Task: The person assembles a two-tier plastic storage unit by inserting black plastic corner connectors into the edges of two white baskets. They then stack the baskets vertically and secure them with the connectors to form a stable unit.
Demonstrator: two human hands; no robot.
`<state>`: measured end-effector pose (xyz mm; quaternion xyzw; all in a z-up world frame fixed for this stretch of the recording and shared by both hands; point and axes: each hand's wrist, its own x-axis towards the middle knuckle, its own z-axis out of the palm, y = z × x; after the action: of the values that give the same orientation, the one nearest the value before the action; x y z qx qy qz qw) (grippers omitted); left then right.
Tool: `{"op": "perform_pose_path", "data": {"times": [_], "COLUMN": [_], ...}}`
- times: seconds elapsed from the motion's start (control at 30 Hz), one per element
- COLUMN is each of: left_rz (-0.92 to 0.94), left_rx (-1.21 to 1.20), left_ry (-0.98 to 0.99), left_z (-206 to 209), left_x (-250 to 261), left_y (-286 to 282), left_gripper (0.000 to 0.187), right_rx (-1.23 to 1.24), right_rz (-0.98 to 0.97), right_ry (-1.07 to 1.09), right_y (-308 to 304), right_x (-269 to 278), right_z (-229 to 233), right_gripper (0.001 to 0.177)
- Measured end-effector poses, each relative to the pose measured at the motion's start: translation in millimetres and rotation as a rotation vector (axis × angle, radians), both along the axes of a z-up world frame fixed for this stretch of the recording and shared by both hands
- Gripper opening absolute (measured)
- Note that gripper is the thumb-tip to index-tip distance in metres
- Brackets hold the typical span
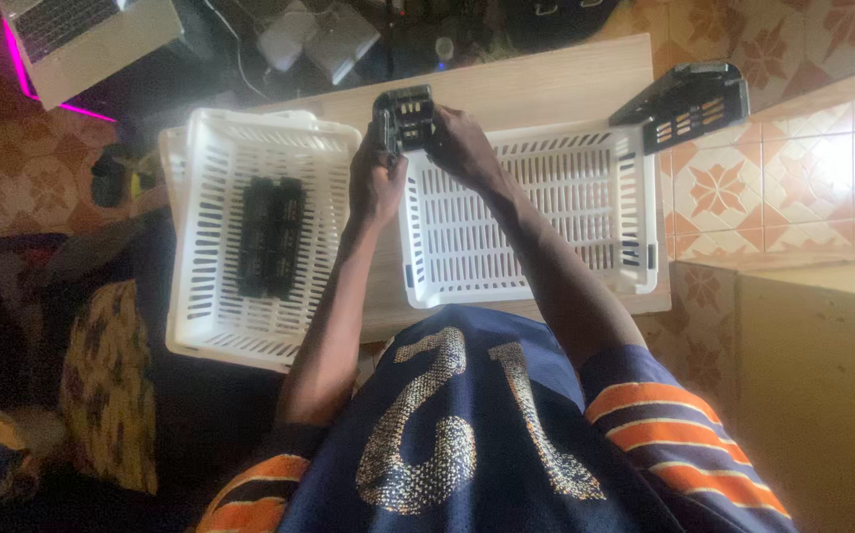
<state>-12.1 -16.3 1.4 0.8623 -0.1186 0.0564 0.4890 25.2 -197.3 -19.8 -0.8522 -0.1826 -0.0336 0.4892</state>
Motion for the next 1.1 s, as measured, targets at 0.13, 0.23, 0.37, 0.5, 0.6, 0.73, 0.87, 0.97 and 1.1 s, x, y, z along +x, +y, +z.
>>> {"op": "perform_pose_path", "data": {"times": [0.13,0.23,0.37,0.5,0.6,0.73,0.87,0.97,1.1], "left_rz": [0.027,0.089,0.067,0.051,0.062,0.046,0.003,0.068,0.033], "left_rx": [-0.002,0.036,0.043,0.080,0.150,-0.038,-0.028,0.119,-0.038], "left_ry": [-0.095,0.060,-0.061,-0.041,-0.133,-0.125,-0.266,-0.076,0.086], "left_z": [-23,-52,-99,-124,-123,-108,-109,-119,-116], "left_x": [-4,-3,-1,1,0,-7,-3,-4,1], "left_y": [4,11,23,29,24,17,18,19,19], "left_gripper": [0.033,0.023,0.021,0.022,0.024,0.033,0.038,0.028,0.045], "right_rx": [0.000,-0.029,-0.032,-0.049,-0.067,-0.045,-0.027,-0.005,-0.014], "right_rz": [-0.025,-0.031,-0.017,-0.075,-0.082,-0.121,-0.123,-0.138,-0.171], "right_ry": [-0.082,-0.096,-0.087,-0.119,-0.171,-0.059,-0.079,-0.053,-0.040], "right_y": [3,5,5,5,6,9,13,13,16], "right_x": [-3,-4,-3,-2,-1,-5,-2,-8,-11], "right_z": [0,-1,-7,-16,-24,-32,-32,-33,-37], "right_gripper": [0.022,0.025,0.019,0.018,0.013,0.004,0.008,0.014,0.018]}}
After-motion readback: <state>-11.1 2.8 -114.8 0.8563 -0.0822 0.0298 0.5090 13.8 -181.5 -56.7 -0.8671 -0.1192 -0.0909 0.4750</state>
